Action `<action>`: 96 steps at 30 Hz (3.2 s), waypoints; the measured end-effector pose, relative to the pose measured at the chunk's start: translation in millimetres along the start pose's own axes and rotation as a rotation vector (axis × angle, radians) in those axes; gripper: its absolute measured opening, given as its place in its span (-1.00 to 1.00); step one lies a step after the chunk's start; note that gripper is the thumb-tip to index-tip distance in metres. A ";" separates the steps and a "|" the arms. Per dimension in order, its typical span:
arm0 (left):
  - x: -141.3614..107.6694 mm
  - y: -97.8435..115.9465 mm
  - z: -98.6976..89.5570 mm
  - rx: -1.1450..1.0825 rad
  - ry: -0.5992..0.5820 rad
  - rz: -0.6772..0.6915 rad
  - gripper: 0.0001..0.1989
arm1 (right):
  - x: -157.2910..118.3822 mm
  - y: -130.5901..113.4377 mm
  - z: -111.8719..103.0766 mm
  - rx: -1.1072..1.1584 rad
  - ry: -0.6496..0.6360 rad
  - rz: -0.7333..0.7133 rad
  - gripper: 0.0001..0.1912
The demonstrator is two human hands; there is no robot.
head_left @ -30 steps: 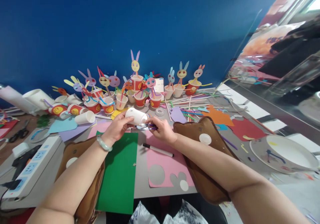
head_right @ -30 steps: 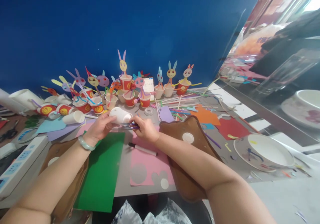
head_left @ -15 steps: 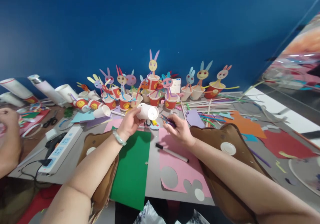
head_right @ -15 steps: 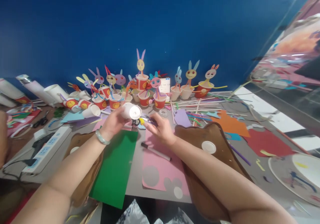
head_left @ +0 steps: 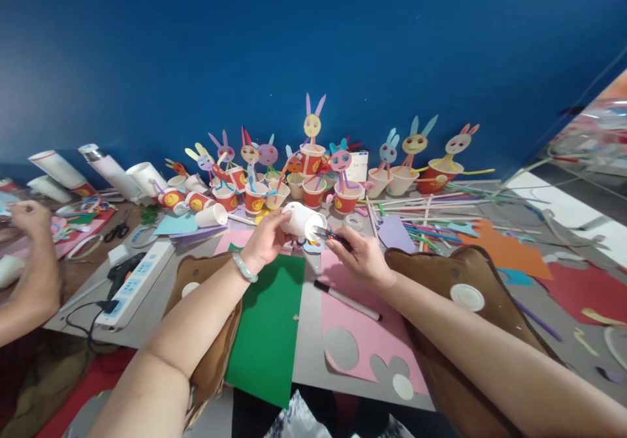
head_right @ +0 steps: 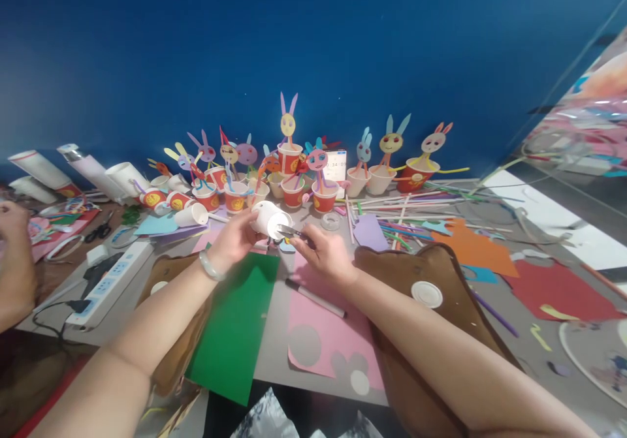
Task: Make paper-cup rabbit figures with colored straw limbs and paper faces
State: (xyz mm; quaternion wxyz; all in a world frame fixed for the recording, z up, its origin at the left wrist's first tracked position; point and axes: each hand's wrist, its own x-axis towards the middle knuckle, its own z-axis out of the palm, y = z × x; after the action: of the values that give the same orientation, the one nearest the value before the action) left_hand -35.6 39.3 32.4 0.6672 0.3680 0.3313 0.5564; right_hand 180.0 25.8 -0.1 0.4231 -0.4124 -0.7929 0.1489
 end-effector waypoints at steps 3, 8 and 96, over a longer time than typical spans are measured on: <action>0.2 -0.1 -1.1 0.016 0.005 -0.001 -0.67 | 0.0 1.5 -0.3 -0.009 -0.014 -0.017 -0.63; -0.2 0.2 -0.4 0.025 0.003 -0.020 -0.63 | -0.1 1.2 -0.4 -0.006 -0.005 -0.048 -0.63; -13.0 -4.7 9.1 0.110 -0.202 0.019 -0.64 | 3.1 -21.1 -3.0 0.707 -0.042 0.407 -0.55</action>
State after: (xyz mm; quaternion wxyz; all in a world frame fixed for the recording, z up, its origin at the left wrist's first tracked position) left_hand -27.6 24.8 33.4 0.6709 0.4612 0.2888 0.5037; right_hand 170.3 14.9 15.7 0.4844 -0.3869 -0.6036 0.5014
